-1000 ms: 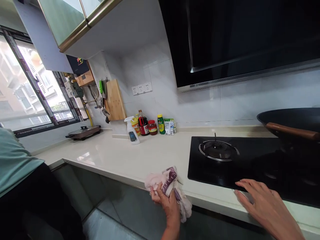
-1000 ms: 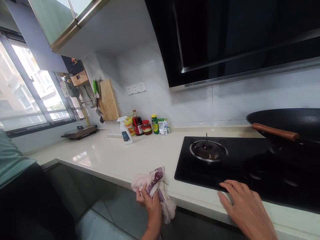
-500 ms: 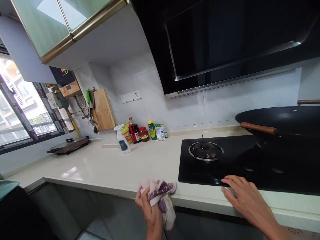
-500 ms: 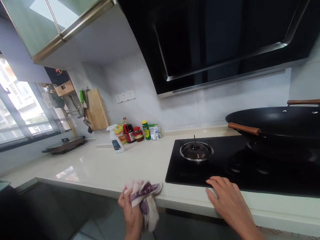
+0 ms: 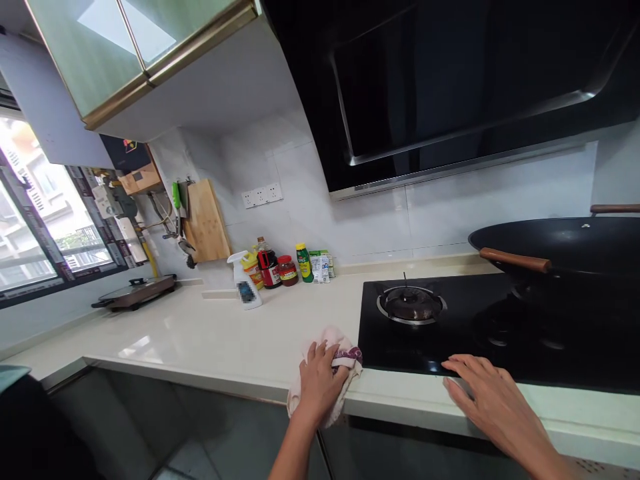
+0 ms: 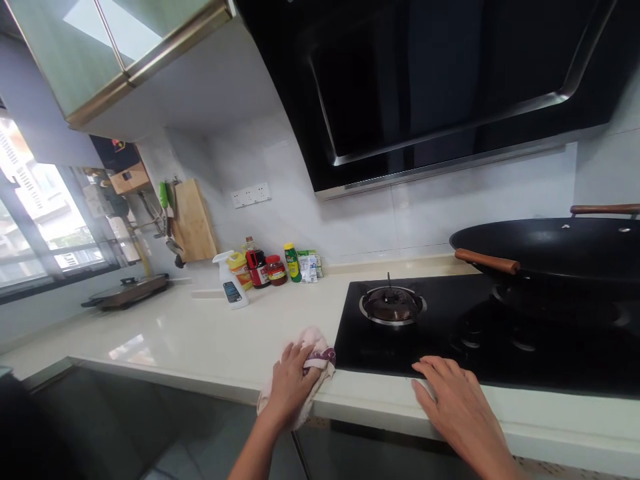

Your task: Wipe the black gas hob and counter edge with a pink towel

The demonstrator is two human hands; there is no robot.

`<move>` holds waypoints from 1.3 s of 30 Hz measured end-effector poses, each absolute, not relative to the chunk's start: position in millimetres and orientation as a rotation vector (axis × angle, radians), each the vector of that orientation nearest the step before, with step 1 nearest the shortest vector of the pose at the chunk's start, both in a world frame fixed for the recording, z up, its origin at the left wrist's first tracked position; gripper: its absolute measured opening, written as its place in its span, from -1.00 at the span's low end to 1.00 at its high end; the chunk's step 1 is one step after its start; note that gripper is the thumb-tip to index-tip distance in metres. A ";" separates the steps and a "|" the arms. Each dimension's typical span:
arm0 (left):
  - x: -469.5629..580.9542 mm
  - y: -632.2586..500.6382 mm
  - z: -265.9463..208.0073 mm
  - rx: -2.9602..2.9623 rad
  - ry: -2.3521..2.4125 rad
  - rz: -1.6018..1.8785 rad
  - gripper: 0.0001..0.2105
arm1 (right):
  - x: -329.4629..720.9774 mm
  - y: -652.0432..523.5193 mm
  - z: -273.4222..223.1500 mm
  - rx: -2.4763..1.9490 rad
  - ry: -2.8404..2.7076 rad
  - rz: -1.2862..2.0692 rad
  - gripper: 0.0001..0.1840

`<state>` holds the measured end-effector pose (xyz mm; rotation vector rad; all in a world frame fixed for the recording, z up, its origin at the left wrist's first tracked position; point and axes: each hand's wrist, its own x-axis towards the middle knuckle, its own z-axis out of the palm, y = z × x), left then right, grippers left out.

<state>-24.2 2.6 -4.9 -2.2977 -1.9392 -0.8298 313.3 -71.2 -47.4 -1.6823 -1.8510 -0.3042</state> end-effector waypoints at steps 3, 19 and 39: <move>-37.1 -1.6 -4.5 -2.386 -1.866 -1.047 -0.57 | 314.3 -70.4 -49.4 -1.695 -1.847 -0.307 -0.49; -134.9 17.1 -102.5 -1.699 -1.399 -1.485 -0.67 | 309.4 -71.2 -78.0 -1.642 -1.800 -0.563 -0.52; -141.1 30.8 -119.4 -1.664 -1.224 -1.496 -0.69 | 52.8 5.0 9.4 -1.399 -2.359 0.225 -0.30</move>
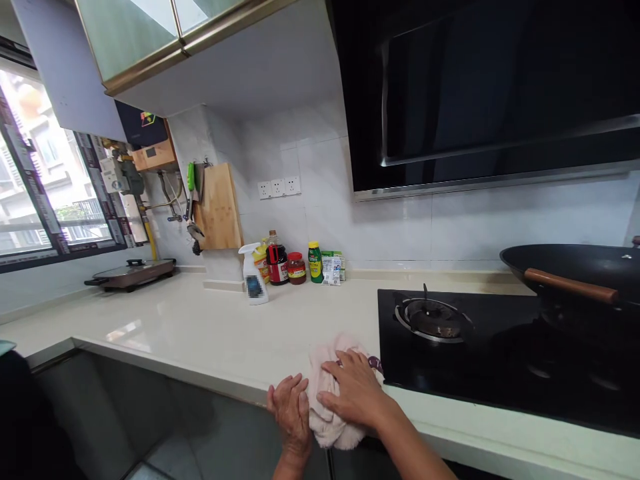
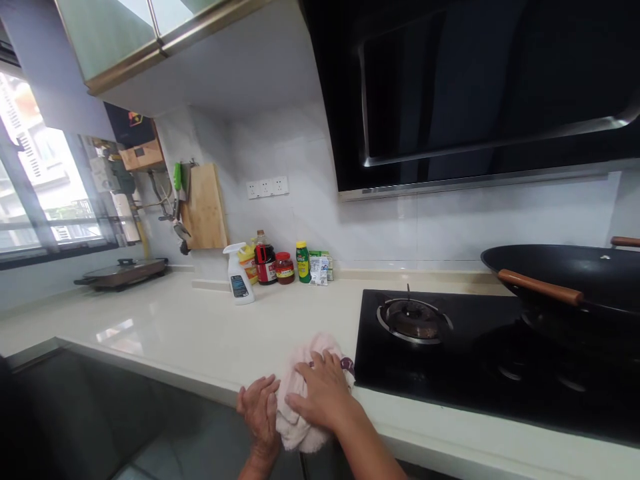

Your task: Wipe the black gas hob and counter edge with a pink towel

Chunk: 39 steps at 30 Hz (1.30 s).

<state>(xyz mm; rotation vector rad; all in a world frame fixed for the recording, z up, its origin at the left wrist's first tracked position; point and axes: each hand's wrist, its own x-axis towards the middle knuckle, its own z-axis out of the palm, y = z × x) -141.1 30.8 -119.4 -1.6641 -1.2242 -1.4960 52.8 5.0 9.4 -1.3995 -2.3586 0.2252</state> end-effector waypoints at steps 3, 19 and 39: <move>-141.6 33.0 -120.7 -1.642 -1.213 -1.507 -0.68 | 44.5 11.0 15.0 -1.376 -2.463 0.287 -0.15; -144.1 25.2 -109.6 -1.693 -1.283 -1.406 -0.66 | 155.7 -54.5 -48.0 -1.273 -2.238 -0.205 -0.40; -133.0 36.8 -115.0 -1.575 -1.279 -1.568 -0.69 | 250.0 -87.6 -59.0 -1.518 -1.988 -0.626 -0.55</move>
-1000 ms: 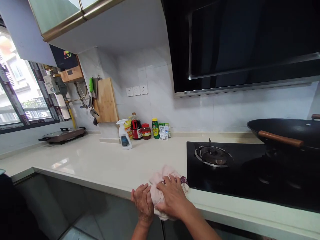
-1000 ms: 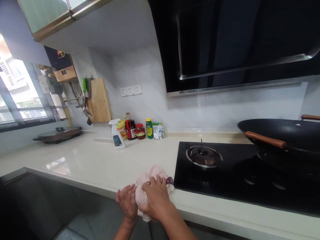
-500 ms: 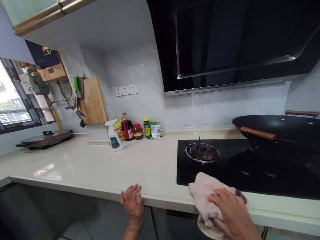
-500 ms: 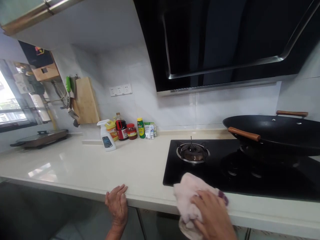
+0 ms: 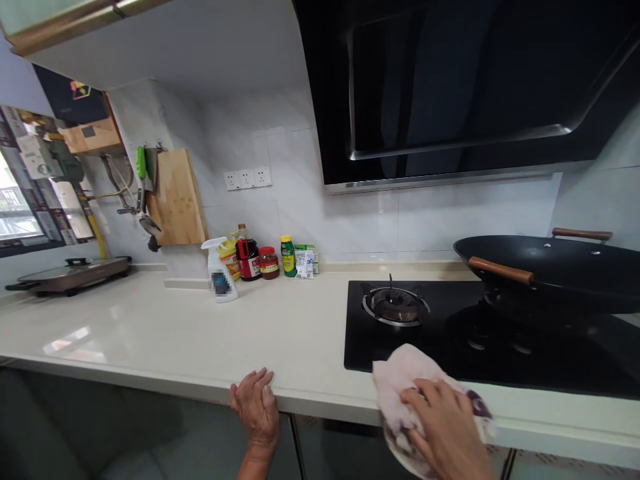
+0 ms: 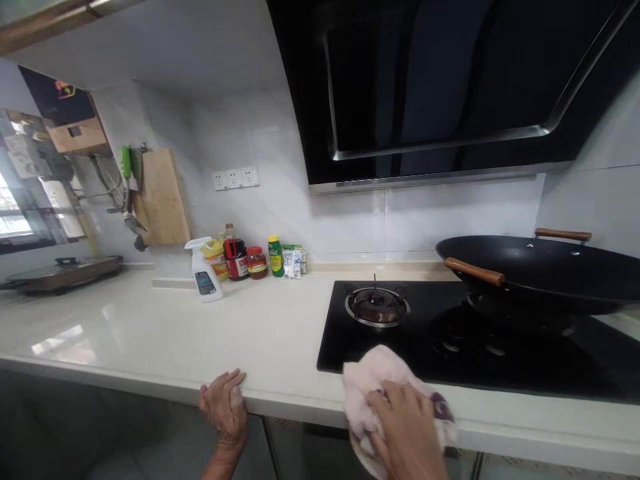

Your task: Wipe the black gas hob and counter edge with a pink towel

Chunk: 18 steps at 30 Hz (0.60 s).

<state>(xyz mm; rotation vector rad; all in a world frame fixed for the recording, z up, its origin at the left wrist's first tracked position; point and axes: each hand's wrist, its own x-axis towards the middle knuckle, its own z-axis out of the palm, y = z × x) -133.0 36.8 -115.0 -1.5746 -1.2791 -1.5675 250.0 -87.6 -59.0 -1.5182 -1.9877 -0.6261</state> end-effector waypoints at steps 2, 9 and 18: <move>-132.7 34.8 -113.1 -1.584 -1.286 -1.565 -0.70 | 206.7 -76.9 -42.6 -1.540 -2.042 -0.461 -0.58; -134.3 27.8 -107.0 -1.611 -1.360 -1.517 -0.65 | 115.4 -56.7 -23.7 -1.476 -2.224 -0.256 -0.50; -130.8 14.8 -92.2 -1.667 -1.370 -1.455 -0.70 | 214.3 -76.9 -57.0 -1.359 -2.023 -0.410 -0.57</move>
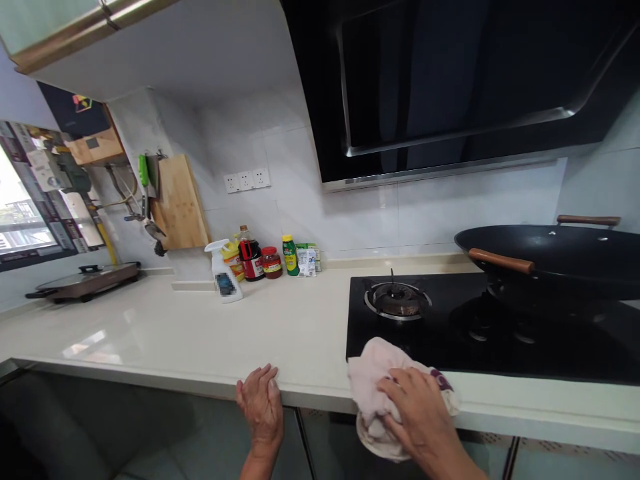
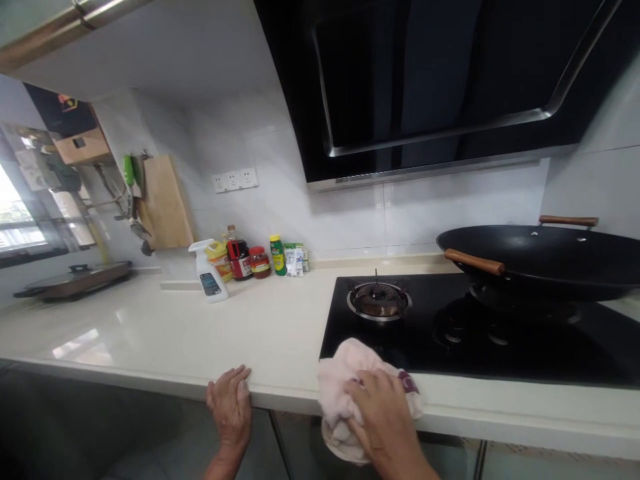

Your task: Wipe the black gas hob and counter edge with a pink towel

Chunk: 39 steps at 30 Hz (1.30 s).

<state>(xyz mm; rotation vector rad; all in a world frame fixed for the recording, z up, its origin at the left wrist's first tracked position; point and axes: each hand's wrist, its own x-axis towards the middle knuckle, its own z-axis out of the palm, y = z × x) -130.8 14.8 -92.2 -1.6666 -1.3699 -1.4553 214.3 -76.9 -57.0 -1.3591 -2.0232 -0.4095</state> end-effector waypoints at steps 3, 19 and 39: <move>-117.7 3.2 -75.4 -1.734 -1.318 -1.468 -0.78 | 273.4 -93.4 -66.9 -1.453 -1.980 -0.539 -0.61; 5.4 -15.5 -11.0 -2.535 -1.163 -1.165 -0.80 | 239.7 -96.4 -31.0 -1.599 -1.977 -0.379 -0.70; 12.8 -4.2 -20.4 -2.277 -1.365 -1.063 -0.87 | 320.9 -113.4 -52.1 -1.575 -1.769 -0.497 -0.73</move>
